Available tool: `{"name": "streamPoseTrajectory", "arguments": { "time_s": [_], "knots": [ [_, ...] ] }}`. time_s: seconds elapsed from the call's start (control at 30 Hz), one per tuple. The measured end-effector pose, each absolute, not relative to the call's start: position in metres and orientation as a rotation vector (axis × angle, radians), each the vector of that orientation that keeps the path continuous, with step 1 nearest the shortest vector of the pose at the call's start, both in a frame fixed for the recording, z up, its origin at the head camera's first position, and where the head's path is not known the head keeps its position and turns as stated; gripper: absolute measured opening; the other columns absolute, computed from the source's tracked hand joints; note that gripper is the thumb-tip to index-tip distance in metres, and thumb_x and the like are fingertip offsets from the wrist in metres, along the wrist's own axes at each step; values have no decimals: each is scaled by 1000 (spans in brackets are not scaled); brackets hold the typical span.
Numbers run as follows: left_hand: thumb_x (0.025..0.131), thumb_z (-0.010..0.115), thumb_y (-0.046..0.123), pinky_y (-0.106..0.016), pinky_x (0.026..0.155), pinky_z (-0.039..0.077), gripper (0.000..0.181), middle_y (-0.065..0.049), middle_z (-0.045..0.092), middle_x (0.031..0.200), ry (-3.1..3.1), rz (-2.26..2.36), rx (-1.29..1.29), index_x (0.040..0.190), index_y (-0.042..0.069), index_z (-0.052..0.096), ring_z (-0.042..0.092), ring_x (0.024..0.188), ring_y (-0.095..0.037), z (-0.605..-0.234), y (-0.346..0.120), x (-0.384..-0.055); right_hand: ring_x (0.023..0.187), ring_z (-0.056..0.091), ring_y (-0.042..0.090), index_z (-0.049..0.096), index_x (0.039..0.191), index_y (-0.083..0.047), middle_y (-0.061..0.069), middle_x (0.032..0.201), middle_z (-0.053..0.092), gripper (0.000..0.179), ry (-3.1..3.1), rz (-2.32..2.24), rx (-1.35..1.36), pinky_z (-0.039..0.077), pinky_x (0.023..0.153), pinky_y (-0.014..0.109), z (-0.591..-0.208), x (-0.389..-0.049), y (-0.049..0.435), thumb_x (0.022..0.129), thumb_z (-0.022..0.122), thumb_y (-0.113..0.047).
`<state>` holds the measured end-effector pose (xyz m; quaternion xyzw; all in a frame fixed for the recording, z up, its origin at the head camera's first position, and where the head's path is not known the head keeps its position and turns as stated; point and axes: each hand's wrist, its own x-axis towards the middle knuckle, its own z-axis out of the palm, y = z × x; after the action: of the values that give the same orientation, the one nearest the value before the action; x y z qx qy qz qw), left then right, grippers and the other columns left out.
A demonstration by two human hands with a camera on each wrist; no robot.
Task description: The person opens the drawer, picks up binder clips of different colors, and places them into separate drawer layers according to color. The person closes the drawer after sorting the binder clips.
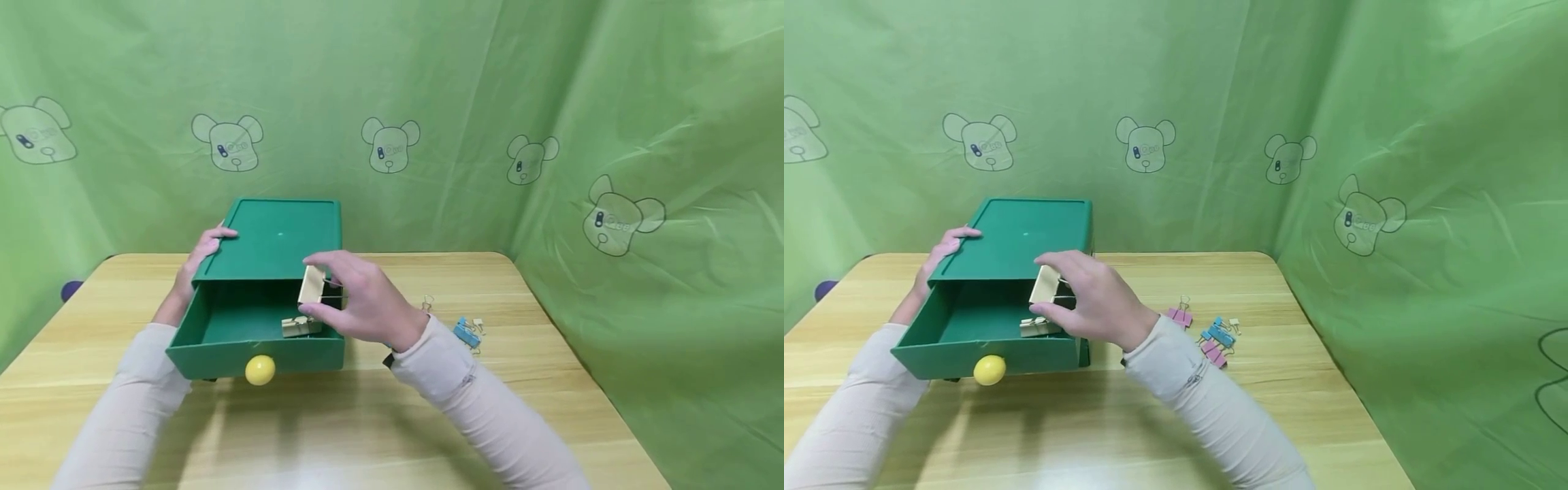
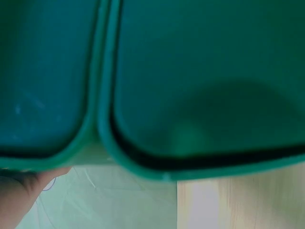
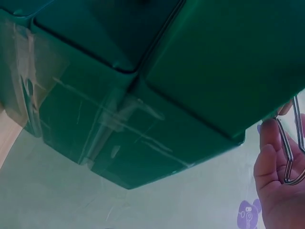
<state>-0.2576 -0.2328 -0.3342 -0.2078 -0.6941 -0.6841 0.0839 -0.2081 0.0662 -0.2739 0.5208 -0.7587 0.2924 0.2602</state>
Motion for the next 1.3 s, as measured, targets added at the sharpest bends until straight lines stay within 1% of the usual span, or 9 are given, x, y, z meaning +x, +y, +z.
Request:
{"name": "streamPoseTrajectory", "arguments": {
  "time_s": [0.17, 0.23, 0.33, 0.57, 0.7, 0.8, 0.93, 1.13, 1.3],
  "knots": [
    [103, 29, 30, -55, 111, -9, 32, -14, -5, 161, -2065, -2033, -617, 112, 41, 58, -9, 143, -39, -335, -234, -258, 88, 60, 17, 59, 118, 4, 11, 105, 64, 51, -2061, 806, 1437, 49, 81, 22, -273, -207, 60, 79, 82, -19],
    [103, 29, 29, -54, 111, -9, 32, -15, -4, 161, -2059, -2030, -616, 111, 41, 58, -8, 143, -39, -335, -235, -259, 89, 59, 17, 59, 118, 4, 9, 102, 64, 51, -2065, 816, 1442, 48, 81, 21, -273, -207, 58, 79, 82, -19],
    [104, 29, 29, -54, 111, -9, 33, -17, -3, 161, -2050, -2031, -616, 110, 41, 59, -8, 143, -39, -337, -235, -259, 91, 59, 17, 59, 118, 4, 9, 103, 64, 51, -2073, 818, 1448, 47, 83, 20, -272, -206, 57, 79, 82, -19],
    [104, 28, 26, -53, 112, -9, 35, -18, 0, 160, -2041, -2014, -621, 109, 41, 60, -6, 143, -39, -339, -236, -261, 98, 61, 18, 58, 119, 4, 13, 114, 64, 50, -2074, 826, 1466, 47, 87, 20, -272, -206, 55, 80, 81, -19],
    [104, 29, 28, -54, 112, -9, 34, -19, 0, 159, -2051, -2003, -621, 110, 41, 60, -6, 143, -38, -339, -236, -261, 93, 61, 20, 58, 119, 4, 14, 113, 63, 48, -2097, 841, 1471, 49, 84, 22, -274, -206, 56, 82, 79, -18],
    [104, 29, 31, -57, 111, -9, 33, -18, -1, 160, -2068, -2001, -618, 111, 41, 59, -6, 142, -40, -339, -236, -260, 90, 60, 20, 58, 119, 4, 14, 112, 64, 47, -2114, 845, 1459, 48, 83, 21, -275, -206, 57, 83, 78, -18],
    [104, 29, 32, -59, 110, -9, 32, -16, -1, 160, -2077, -2005, -616, 111, 41, 59, -6, 142, -41, -338, -235, -260, 91, 60, 19, 58, 119, 3, 13, 113, 64, 45, -2118, 846, 1456, 47, 84, 21, -275, -205, 59, 83, 78, -17],
    [104, 30, 31, -53, 111, -9, 32, -16, -3, 161, -2063, -2025, -622, 111, 41, 59, -8, 143, -39, -337, -234, -260, 92, 61, 21, 58, 119, 4, 14, 115, 64, 45, -2121, 829, 1426, 48, 84, 24, -273, -207, 67, 84, 77, -16],
    [104, 29, 32, -56, 110, -9, 31, -13, -5, 161, -2071, -2046, -616, 113, 40, 57, -8, 142, -40, -337, -233, -259, 91, 60, 19, 58, 120, 3, 13, 112, 64, 45, -2147, 822, 1359, 48, 82, 25, -274, -211, 80, 84, 77, -17]
  ]
}}
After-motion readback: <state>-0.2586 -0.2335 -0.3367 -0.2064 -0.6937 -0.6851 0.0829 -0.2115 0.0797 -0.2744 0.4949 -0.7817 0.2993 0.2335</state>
